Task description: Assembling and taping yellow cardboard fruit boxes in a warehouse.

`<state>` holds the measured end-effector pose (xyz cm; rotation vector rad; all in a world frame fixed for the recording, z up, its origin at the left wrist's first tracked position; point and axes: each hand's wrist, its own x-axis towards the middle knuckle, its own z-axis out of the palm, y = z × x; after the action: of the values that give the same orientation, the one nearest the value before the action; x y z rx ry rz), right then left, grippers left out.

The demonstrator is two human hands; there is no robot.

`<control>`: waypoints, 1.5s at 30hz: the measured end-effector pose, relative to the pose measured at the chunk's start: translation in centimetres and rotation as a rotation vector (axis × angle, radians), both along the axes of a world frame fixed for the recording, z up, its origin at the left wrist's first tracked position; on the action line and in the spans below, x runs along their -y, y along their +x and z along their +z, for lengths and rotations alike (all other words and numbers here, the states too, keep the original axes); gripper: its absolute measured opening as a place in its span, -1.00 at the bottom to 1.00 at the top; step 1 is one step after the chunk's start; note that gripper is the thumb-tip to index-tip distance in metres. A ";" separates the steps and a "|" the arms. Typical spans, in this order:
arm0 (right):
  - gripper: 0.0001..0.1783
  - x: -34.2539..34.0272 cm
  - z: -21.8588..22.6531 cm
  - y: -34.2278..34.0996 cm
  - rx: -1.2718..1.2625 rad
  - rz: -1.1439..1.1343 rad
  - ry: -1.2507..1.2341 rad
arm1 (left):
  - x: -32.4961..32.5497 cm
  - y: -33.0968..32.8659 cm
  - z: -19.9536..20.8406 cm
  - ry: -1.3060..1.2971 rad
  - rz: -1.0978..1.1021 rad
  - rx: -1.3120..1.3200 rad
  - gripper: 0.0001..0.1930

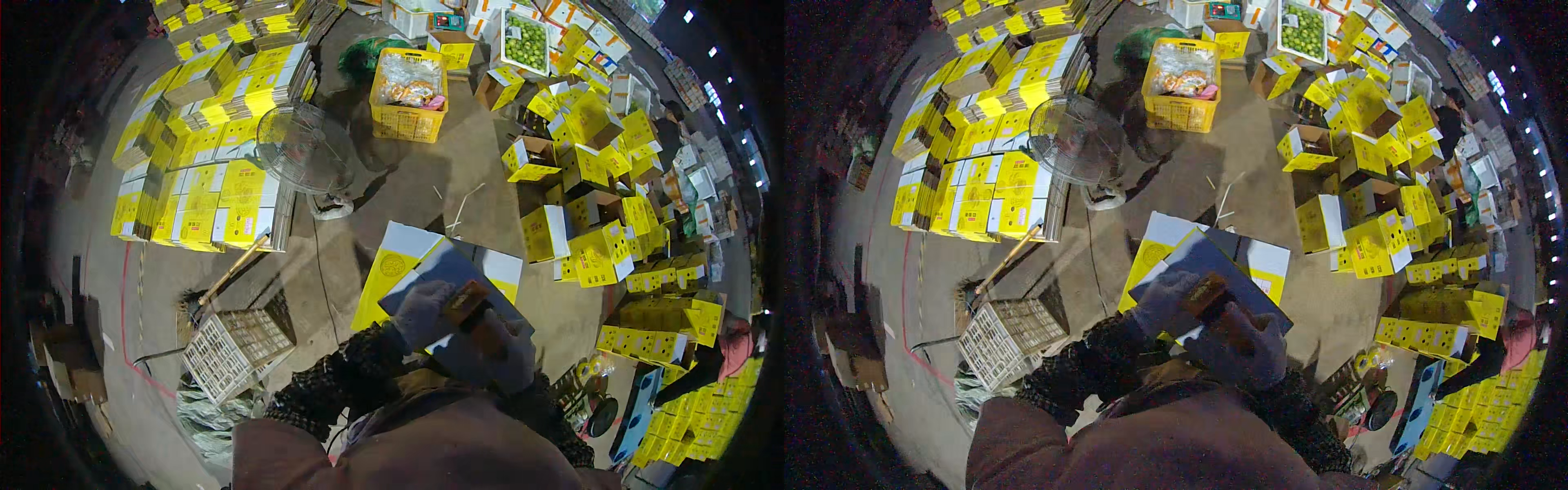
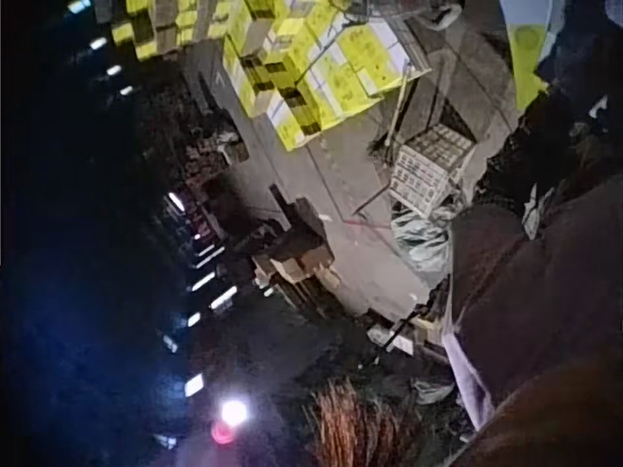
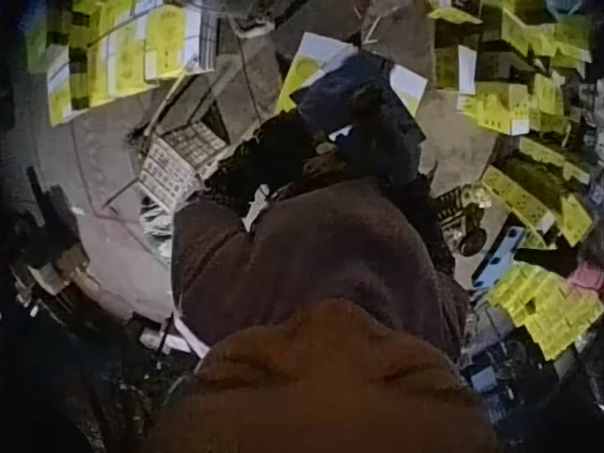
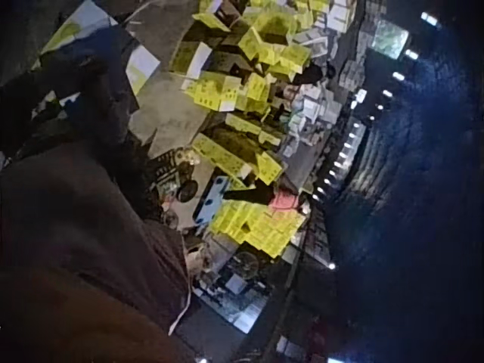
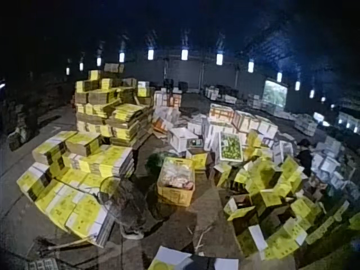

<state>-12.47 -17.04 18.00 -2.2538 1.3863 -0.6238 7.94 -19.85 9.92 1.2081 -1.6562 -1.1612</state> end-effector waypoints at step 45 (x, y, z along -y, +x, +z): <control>-0.33 -0.8 -4.9 -22.7 1.184 -0.742 0.204 | 16.9 -7.9 2.8 0.388 -0.643 0.909 -0.35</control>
<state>-35.19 -16.23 13.08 -0.7610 1.4034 -1.5876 0.05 -36.80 12.73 1.6519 -2.7321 -1.4662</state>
